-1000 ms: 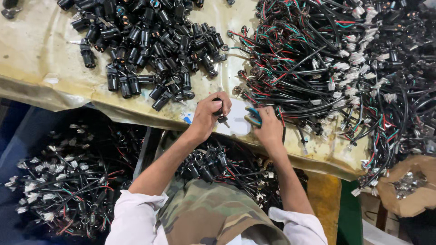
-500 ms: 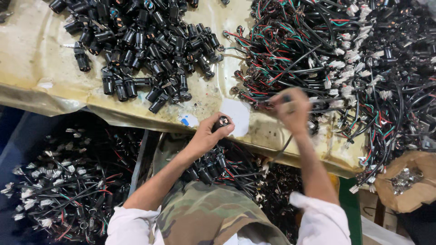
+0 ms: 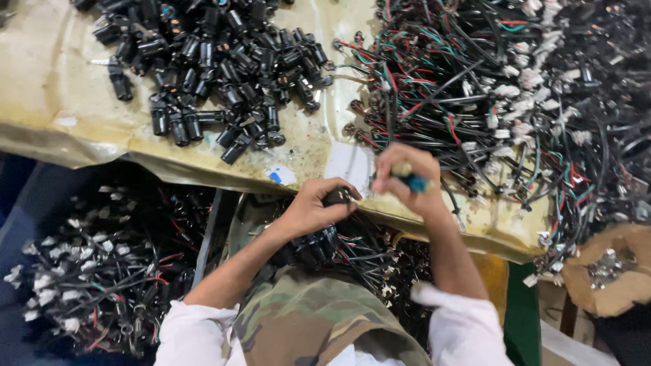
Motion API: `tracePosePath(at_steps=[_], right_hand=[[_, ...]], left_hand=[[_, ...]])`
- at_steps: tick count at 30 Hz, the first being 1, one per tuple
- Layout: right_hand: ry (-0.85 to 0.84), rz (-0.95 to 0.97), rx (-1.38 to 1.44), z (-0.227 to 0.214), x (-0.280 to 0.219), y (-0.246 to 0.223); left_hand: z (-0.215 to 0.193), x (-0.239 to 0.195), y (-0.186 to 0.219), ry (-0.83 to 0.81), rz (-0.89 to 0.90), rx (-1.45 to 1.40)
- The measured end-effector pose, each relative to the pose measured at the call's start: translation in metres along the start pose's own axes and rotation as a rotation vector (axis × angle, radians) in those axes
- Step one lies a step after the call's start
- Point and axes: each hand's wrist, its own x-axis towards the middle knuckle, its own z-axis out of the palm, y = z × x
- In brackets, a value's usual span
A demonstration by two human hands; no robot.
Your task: The person repeatedly picks up black cylindrical components and wire harnesses from a table, uses pliers to strip or adjust wires, and inserts the wires into the components. The person works one at a time, placing finished units back on the table.
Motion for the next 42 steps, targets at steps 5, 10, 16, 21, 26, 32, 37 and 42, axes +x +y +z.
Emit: tracePosePath(at_steps=[5,10,16,21,26,32,37,42], right_hand=[[-0.279,0.073,-0.160,0.019,-0.015,-0.027],[-0.456,0.141,0.052,0.024,-0.018,-0.030],[-0.452,0.204,0.094,0.027,-0.032,-0.030],[-0.079,0.170,-0.007,0.059,-0.027,-0.039],[0.128,0.211,-0.142,0.081,-0.047,-0.033],[-0.300,0.137,-0.008,0.038,-0.048,-0.038],[-0.530,0.188,0.031,0.038,-0.021,-0.053],[0.081,0.368,0.082,0.081,-0.025,-0.042]], left_hand=[[-0.006,-0.005,0.012,-0.242,0.250,0.191],[-0.008,-0.010,0.027,-0.424,0.115,0.222],[0.002,-0.018,0.048,-0.457,0.150,0.153],[0.005,-0.024,0.050,-0.257,0.177,0.201],[-0.003,-0.037,0.047,0.013,0.195,0.370],[0.009,-0.040,0.037,-0.194,0.161,0.167],[0.002,-0.034,0.037,-0.408,0.242,0.252],[-0.010,-0.027,0.045,-0.080,0.245,0.464]])
